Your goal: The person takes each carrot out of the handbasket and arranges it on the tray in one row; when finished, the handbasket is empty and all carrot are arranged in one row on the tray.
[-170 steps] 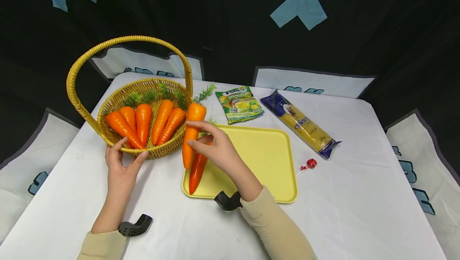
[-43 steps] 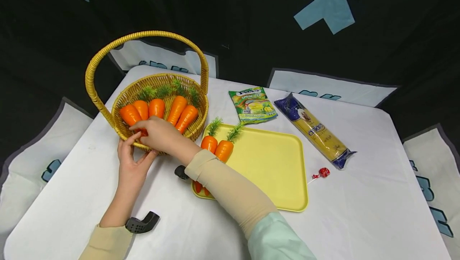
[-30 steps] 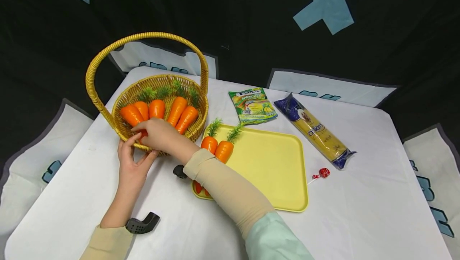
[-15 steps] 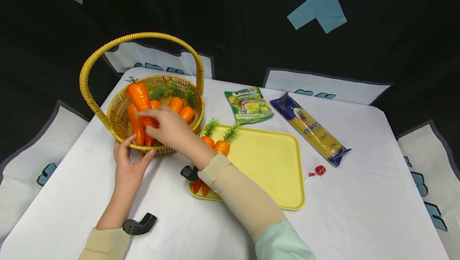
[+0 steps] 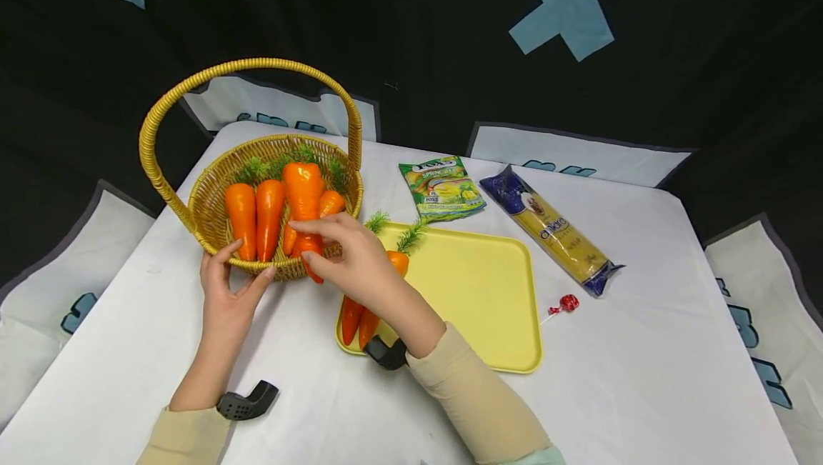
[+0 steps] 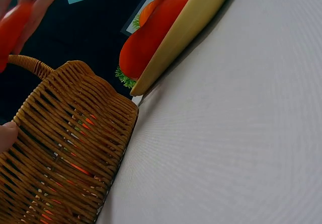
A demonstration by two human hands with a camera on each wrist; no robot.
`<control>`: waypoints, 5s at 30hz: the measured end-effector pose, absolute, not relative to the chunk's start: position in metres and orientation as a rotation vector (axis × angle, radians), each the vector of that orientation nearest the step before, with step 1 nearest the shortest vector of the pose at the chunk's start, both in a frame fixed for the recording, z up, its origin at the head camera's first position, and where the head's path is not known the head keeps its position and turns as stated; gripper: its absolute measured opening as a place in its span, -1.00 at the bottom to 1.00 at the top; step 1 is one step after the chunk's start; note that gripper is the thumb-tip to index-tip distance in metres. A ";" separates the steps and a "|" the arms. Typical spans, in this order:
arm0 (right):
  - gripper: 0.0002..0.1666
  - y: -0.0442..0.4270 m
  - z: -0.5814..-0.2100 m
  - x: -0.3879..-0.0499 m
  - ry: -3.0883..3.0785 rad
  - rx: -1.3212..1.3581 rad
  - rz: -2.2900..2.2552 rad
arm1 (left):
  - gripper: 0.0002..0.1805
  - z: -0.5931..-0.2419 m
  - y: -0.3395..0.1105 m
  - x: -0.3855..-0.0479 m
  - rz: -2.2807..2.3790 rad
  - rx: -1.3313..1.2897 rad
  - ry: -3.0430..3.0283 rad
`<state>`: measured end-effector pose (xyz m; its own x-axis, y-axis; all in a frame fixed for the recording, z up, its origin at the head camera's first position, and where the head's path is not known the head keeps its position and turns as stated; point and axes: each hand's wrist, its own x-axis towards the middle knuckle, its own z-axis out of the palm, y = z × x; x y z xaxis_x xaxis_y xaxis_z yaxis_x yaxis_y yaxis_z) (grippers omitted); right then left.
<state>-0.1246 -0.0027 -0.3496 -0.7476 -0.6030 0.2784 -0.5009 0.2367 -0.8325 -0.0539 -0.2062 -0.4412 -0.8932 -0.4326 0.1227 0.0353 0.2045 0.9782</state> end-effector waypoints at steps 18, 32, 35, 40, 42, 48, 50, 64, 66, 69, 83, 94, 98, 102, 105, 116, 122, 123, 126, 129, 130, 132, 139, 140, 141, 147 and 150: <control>-0.55 0.097 -0.404 -0.083 2.454 -0.567 -1.611 | -0.26 -0.439 -0.206 -0.052 -1.741 0.349 -2.100; -0.56 0.102 -0.426 -0.067 2.628 -0.354 -1.314 | -0.28 -0.431 -0.203 -0.051 -1.759 0.392 -2.137; -0.56 0.099 -0.426 -0.068 2.673 -0.385 -1.224 | -0.31 -0.417 -0.198 -0.048 -1.764 0.394 -2.147; -0.59 0.092 -0.421 -0.070 2.747 -0.450 -1.066 | -0.30 -0.423 -0.201 -0.049 -1.763 0.396 -2.144; -0.60 0.090 -0.420 -0.073 2.777 -0.477 -1.004 | -0.28 -0.432 -0.204 -0.051 -1.761 0.397 -2.139; -0.64 0.085 -0.416 -0.081 2.853 -0.517 -0.839 | -0.27 -0.439 -0.207 -0.052 -1.769 0.377 -2.120; -0.65 0.084 -0.414 -0.082 2.854 -0.521 -0.793 | -0.27 -0.439 -0.207 -0.052 -1.768 0.374 -2.121; -0.68 0.088 -0.402 -0.073 2.792 -0.601 -0.661 | -0.27 -0.440 -0.207 -0.053 -1.780 0.366 -2.105; -0.69 0.090 -0.400 -0.072 2.798 -0.609 -0.668 | -0.27 -0.439 -0.206 -0.052 -1.777 0.365 -2.103; -0.71 0.092 -0.395 -0.073 2.821 -0.632 -0.692 | -0.27 -0.439 -0.206 -0.052 -1.781 0.365 -2.097; -0.51 0.080 -0.372 -0.099 2.645 -0.571 -1.281 | -0.27 -0.438 -0.207 -0.052 -1.782 0.366 -2.101; -0.47 0.035 -0.351 -0.134 2.529 -0.587 -1.350 | -0.31 -0.438 -0.205 -0.052 -1.773 0.354 -2.089; -0.45 0.013 -0.347 -0.146 2.511 -0.673 -1.302 | -0.32 -0.438 -0.205 -0.052 -1.769 0.354 -2.088; -0.43 -0.009 -0.346 -0.157 2.498 -0.727 -1.238 | -0.32 -0.438 -0.205 -0.052 -1.776 0.353 -2.085; -0.42 -0.023 -0.348 -0.164 2.488 -0.738 -1.191 | -0.31 -0.438 -0.206 -0.052 -1.776 0.358 -2.094; -0.44 -0.061 -0.352 -0.177 2.660 -0.847 -0.746 | -0.31 -0.439 -0.206 -0.051 -1.767 0.355 -2.098; -0.44 -0.073 -0.359 -0.181 2.694 -0.840 -0.500 | -0.30 -0.442 -0.207 -0.053 -1.777 0.351 -2.095; -0.44 -0.074 -0.360 -0.181 2.697 -0.838 -0.484 | -0.29 -0.443 -0.208 -0.053 -1.778 0.349 -2.094; -0.45 -0.077 -0.363 -0.183 2.716 -0.842 -0.457 | -0.29 -0.443 -0.209 -0.054 -1.771 0.345 -2.098; -0.46 -0.079 -0.364 -0.185 2.740 -0.860 -0.436 | -0.30 -0.441 -0.209 -0.053 -1.760 0.345 -2.102; -0.47 -0.080 -0.365 -0.185 2.748 -0.865 -0.424 | -0.30 -0.440 -0.209 -0.052 -1.757 0.346 -2.104; -0.51 -0.081 -0.366 -0.186 2.758 -0.876 -0.383 | -0.31 -0.439 -0.208 -0.052 -1.755 0.341 -2.103; -0.72 -0.086 -0.370 -0.189 2.749 -0.866 -0.219 | -0.32 -0.440 -0.207 -0.051 -1.764 0.333 -2.089; -0.69 -0.088 -0.371 -0.189 2.753 -0.863 -0.199 | -0.33 -0.440 -0.207 -0.051 -1.764 0.330 -2.085; -0.65 -0.089 -0.372 -0.190 2.756 -0.855 -0.187 | -0.33 -0.441 -0.207 -0.052 -1.764 0.329 -2.082; -0.51 -0.096 -0.376 -0.191 2.751 -0.782 -0.109 | -0.32 -0.440 -0.207 -0.052 -1.757 0.323 -2.089; -0.53 -0.100 -0.377 -0.191 2.743 -0.744 -0.077 | -0.29 -0.441 -0.208 -0.052 -1.755 0.320 -2.094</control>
<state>-0.1913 -0.0996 -0.3770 -0.8218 -0.5019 -0.2696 -0.4859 0.8646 -0.1283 -0.0522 -0.2080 -0.4407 -0.8984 -0.4136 0.1476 0.0730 0.1908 0.9789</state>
